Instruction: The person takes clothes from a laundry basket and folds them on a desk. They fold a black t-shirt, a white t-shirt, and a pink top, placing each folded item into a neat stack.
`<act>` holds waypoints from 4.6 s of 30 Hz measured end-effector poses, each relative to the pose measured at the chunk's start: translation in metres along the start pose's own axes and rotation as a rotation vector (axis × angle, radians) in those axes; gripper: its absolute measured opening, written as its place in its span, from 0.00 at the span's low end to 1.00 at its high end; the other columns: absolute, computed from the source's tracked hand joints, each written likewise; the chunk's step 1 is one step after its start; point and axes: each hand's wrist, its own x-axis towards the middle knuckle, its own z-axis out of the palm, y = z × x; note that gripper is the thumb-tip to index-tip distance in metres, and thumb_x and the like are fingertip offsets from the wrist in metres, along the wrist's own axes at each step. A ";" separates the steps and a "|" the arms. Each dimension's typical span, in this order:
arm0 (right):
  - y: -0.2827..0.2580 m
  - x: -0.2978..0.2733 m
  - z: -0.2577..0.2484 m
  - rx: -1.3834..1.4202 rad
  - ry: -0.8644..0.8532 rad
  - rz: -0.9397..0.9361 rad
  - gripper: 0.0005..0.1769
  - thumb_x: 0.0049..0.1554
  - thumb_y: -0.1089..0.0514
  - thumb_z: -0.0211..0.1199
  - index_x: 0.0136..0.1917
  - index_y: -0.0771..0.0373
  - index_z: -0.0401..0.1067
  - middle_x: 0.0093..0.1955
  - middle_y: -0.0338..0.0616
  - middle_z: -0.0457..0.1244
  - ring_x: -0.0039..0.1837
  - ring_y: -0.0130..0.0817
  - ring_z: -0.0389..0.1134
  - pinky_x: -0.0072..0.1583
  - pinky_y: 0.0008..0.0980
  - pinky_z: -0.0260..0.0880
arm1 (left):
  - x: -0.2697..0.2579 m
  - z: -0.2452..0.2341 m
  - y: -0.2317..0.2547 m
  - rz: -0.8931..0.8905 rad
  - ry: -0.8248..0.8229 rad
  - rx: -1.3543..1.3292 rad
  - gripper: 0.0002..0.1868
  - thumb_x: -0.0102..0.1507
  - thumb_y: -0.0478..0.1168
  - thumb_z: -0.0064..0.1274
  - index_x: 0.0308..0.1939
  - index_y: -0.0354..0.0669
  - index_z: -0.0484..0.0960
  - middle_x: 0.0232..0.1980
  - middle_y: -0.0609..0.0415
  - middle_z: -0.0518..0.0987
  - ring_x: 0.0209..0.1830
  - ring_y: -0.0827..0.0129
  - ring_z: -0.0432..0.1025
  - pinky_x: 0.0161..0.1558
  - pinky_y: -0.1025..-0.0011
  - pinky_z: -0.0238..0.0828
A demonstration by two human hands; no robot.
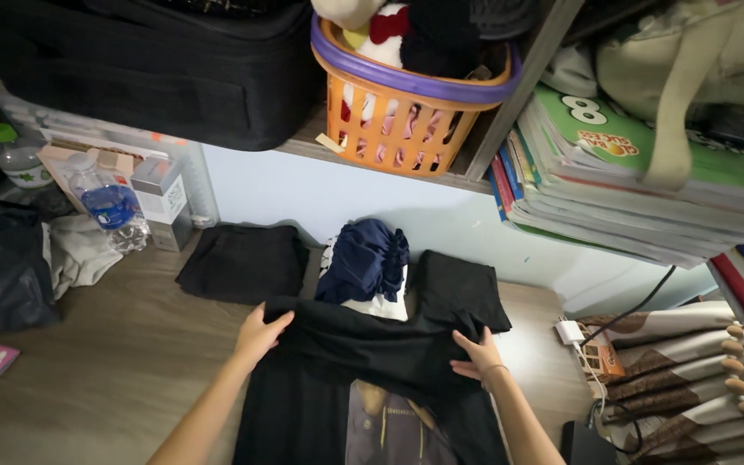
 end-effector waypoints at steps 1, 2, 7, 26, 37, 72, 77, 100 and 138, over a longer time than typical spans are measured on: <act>0.002 0.006 0.000 -0.036 -0.024 0.033 0.50 0.43 0.52 0.64 0.71 0.44 0.38 0.68 0.48 0.50 0.39 0.48 0.67 0.38 0.38 0.71 | 0.002 0.001 -0.003 0.010 -0.004 0.001 0.23 0.51 0.49 0.52 0.49 0.50 0.73 0.38 0.53 0.76 0.37 0.69 0.71 0.36 0.70 0.69; 0.004 0.012 -0.001 -0.072 -0.046 0.065 0.50 0.43 0.52 0.65 0.72 0.44 0.39 0.65 0.48 0.54 0.41 0.45 0.67 0.41 0.39 0.71 | 0.005 0.002 -0.005 0.020 -0.010 0.003 0.21 0.52 0.48 0.51 0.48 0.48 0.75 0.37 0.53 0.76 0.38 0.68 0.70 0.37 0.70 0.69; 0.028 0.050 -0.008 -0.330 -0.027 0.073 0.22 0.44 0.55 0.67 0.52 0.58 0.66 0.40 0.50 0.64 0.27 0.35 0.63 0.29 0.32 0.69 | 0.020 0.004 -0.026 0.045 -0.016 -0.123 0.20 0.53 0.44 0.51 0.48 0.46 0.75 0.40 0.53 0.78 0.40 0.69 0.72 0.38 0.71 0.68; 0.029 0.012 -0.021 -0.302 0.153 -0.605 0.11 0.47 0.64 0.59 0.45 0.62 0.68 0.38 0.42 0.62 0.30 0.35 0.70 0.36 0.24 0.68 | 0.014 -0.012 0.004 0.211 0.040 -0.135 0.33 0.50 0.38 0.46 0.61 0.37 0.65 0.52 0.51 0.75 0.50 0.70 0.68 0.52 0.77 0.58; 0.164 -0.001 -0.056 0.203 0.176 -0.529 0.12 0.38 0.68 0.48 0.37 0.59 0.61 0.29 0.40 0.50 0.33 0.27 0.50 0.36 0.30 0.53 | 0.022 -0.048 -0.146 0.488 -0.173 -0.183 0.23 0.56 0.46 0.33 0.18 0.36 0.81 0.23 0.47 0.82 0.25 0.67 0.71 0.31 0.72 0.56; 0.085 -0.109 0.045 -0.753 0.228 -1.087 0.29 0.46 0.65 0.53 0.63 0.64 0.55 0.66 0.51 0.50 0.69 0.45 0.46 0.69 0.42 0.42 | -0.103 0.049 -0.063 0.784 0.193 0.737 0.24 0.56 0.43 0.44 0.56 0.46 0.65 0.66 0.53 0.56 0.67 0.62 0.50 0.61 0.46 0.46; 0.130 -0.060 0.030 -1.309 0.204 -0.798 0.34 0.53 0.37 0.43 0.69 0.46 0.43 0.73 0.32 0.37 0.74 0.42 0.33 0.69 0.45 0.32 | -0.066 0.059 -0.128 1.022 0.371 1.004 0.29 0.58 0.57 0.35 0.63 0.57 0.57 0.69 0.51 0.49 0.68 0.58 0.45 0.62 0.60 0.41; 0.057 -0.159 0.084 0.412 -0.584 0.036 0.30 0.50 0.45 0.46 0.62 0.61 0.59 0.52 0.59 0.61 0.46 0.48 0.63 0.46 0.43 0.67 | -0.112 0.052 0.004 0.439 -0.081 0.447 0.25 0.54 0.50 0.47 0.51 0.46 0.61 0.44 0.46 0.76 0.45 0.53 0.71 0.45 0.60 0.66; 0.110 -0.044 0.049 0.702 -0.337 0.189 0.35 0.45 0.31 0.53 0.40 0.67 0.74 0.34 0.59 0.65 0.35 0.49 0.66 0.39 0.37 0.66 | -0.119 0.157 -0.010 0.580 -0.341 0.009 0.21 0.50 0.42 0.56 0.46 0.51 0.68 0.28 0.61 0.78 0.29 0.74 0.73 0.37 0.76 0.68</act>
